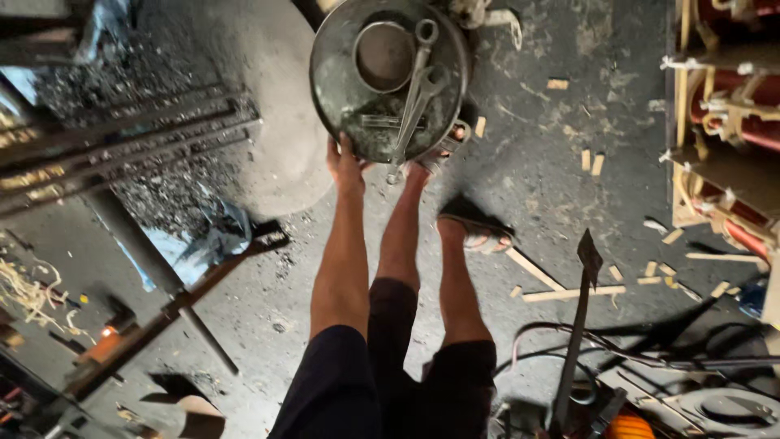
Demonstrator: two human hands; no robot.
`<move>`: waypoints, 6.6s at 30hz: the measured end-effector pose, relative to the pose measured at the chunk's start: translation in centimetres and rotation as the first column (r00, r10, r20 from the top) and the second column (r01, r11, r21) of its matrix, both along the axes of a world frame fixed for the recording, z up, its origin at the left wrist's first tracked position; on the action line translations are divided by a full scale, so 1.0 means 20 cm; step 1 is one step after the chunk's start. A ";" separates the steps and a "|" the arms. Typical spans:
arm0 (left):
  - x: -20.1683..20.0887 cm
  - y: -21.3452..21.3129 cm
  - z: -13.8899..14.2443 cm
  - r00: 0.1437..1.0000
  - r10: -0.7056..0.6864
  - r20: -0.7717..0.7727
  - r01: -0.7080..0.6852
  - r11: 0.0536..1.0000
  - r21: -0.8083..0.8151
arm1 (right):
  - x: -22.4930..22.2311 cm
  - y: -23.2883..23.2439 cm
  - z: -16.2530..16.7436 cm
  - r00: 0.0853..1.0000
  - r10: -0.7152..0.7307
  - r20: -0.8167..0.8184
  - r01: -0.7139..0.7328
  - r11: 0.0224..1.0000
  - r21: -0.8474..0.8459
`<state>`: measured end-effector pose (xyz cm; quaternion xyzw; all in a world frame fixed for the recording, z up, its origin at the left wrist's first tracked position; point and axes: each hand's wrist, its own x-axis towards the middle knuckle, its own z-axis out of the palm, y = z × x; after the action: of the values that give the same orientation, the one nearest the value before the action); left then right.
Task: The person welds a thin metal rod to a flat metal bar using a handheld welding torch. They hold the rod in place with one hand and operate the torch with the other, creating sparks and a glowing joint. The person repositions the rod and welds a second section before the clip ends.
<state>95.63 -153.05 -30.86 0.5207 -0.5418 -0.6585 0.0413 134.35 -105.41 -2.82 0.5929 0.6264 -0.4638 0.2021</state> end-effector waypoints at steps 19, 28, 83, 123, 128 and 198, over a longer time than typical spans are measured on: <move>-1.88 -1.04 0.35 0.526 -0.778 0.343 0.625 0.080 -0.776 | -0.96 -0.60 -0.15 0.999 -0.016 0.037 0.018 0.999 -0.043; -1.65 -0.39 1.23 0.381 -0.829 0.409 0.445 -0.223 -0.867 | -1.06 -0.80 -0.05 0.993 -0.111 -0.024 0.108 0.988 -0.114; -0.82 3.05 0.45 0.183 -0.983 0.032 0.436 0.052 -0.899 | -0.02 -0.96 0.07 0.776 -0.605 -0.178 0.616 0.787 0.013; -2.04 2.40 -0.08 0.467 -0.018 -0.884 0.879 0.114 0.463 | -1.17 -1.37 0.51 0.554 -0.824 0.118 0.800 0.566 0.199; -2.23 2.34 0.19 0.524 -0.507 -0.684 0.852 0.316 0.419 | -1.39 -1.45 0.67 0.504 -0.853 -0.133 0.850 0.464 0.249; 0.04 0.85 1.38 -0.276 -0.956 -0.102 0.581 -0.251 0.774 | -1.58 -0.76 0.17 0.884 -0.413 -0.218 0.466 0.750 0.469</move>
<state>96.46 -136.11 -3.26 0.0960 -0.4841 -0.3707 -0.7868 102.70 -120.65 0.52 0.7313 0.5782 -0.3453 -0.1081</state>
